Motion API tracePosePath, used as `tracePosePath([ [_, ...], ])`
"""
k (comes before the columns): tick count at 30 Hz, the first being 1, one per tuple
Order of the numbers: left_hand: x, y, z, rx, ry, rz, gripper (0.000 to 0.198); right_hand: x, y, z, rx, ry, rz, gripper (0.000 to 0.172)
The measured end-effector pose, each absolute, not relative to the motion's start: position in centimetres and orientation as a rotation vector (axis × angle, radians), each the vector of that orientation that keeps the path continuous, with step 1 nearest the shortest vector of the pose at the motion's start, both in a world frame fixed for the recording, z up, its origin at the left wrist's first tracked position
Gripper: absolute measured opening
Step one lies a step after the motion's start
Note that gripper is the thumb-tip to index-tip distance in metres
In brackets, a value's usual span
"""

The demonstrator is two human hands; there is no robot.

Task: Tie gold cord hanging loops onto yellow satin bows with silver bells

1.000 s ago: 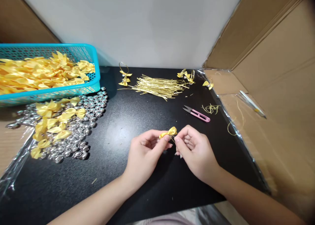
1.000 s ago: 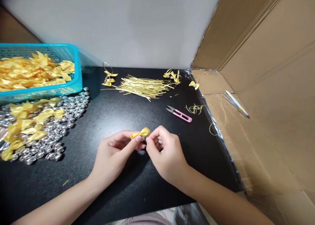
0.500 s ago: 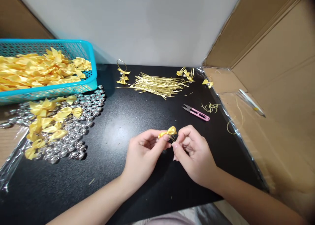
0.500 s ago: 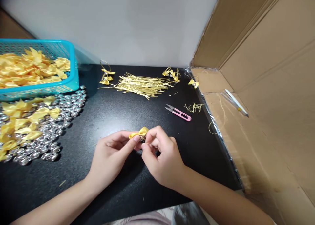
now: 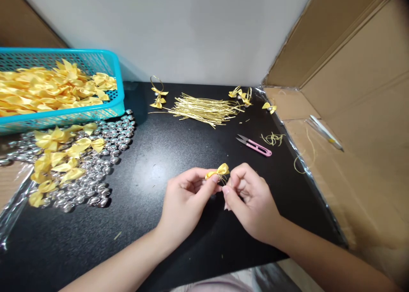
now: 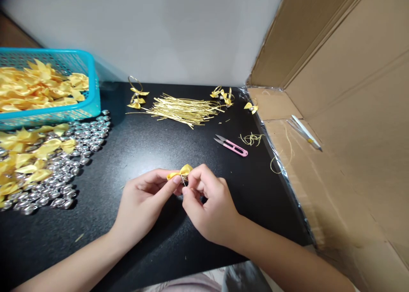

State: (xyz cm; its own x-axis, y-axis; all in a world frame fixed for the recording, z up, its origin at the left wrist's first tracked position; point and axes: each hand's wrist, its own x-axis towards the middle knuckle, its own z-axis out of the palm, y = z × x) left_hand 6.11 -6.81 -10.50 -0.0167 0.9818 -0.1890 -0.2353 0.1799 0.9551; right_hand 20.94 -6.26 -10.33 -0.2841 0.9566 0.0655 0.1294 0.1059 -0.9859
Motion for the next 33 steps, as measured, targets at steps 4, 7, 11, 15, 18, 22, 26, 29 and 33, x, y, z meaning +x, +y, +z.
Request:
tracePosePath([
  [4,6.13,-6.75,-10.49,0.886,1.153,1.203,0.001,21.05,-6.35,-10.54,-1.101,-1.582,1.247,0.020],
  [7,6.16,-6.73,-10.39,0.887,1.160,1.196,0.002,21.18,-6.48,-10.71,-1.098,-1.625,1.204,0.020],
  [11,6.20,-6.74,-10.24,0.874,1.172,1.184,0.003,21.27,-6.58,-10.74,-1.100,-1.653,1.179,0.020],
  [15,6.22,-6.75,-10.16,0.868,1.172,1.180,0.003,21.30,-6.59,-10.63,-1.098,-1.652,1.176,0.021],
  [18,6.24,-6.72,-10.14,0.867,1.166,1.182,0.003,21.31,-6.59,-10.62,-1.096,-1.644,1.181,0.021],
  [22,6.27,-6.72,-10.19,0.854,1.150,1.176,0.002,21.27,-6.56,-10.57,-1.105,-1.636,1.198,0.021],
  [26,6.22,-6.81,-10.27,0.841,1.141,1.171,0.002,21.21,-6.51,-10.49,-1.099,-1.625,1.211,0.021],
  [29,6.20,-6.80,-10.25,0.836,1.138,1.170,0.002,21.22,-6.46,-10.49,-1.088,-1.633,1.211,0.022],
  [33,6.20,-6.67,-10.13,0.826,1.146,1.158,0.003,21.25,-6.44,-10.53,-1.068,-1.638,1.230,0.021],
])
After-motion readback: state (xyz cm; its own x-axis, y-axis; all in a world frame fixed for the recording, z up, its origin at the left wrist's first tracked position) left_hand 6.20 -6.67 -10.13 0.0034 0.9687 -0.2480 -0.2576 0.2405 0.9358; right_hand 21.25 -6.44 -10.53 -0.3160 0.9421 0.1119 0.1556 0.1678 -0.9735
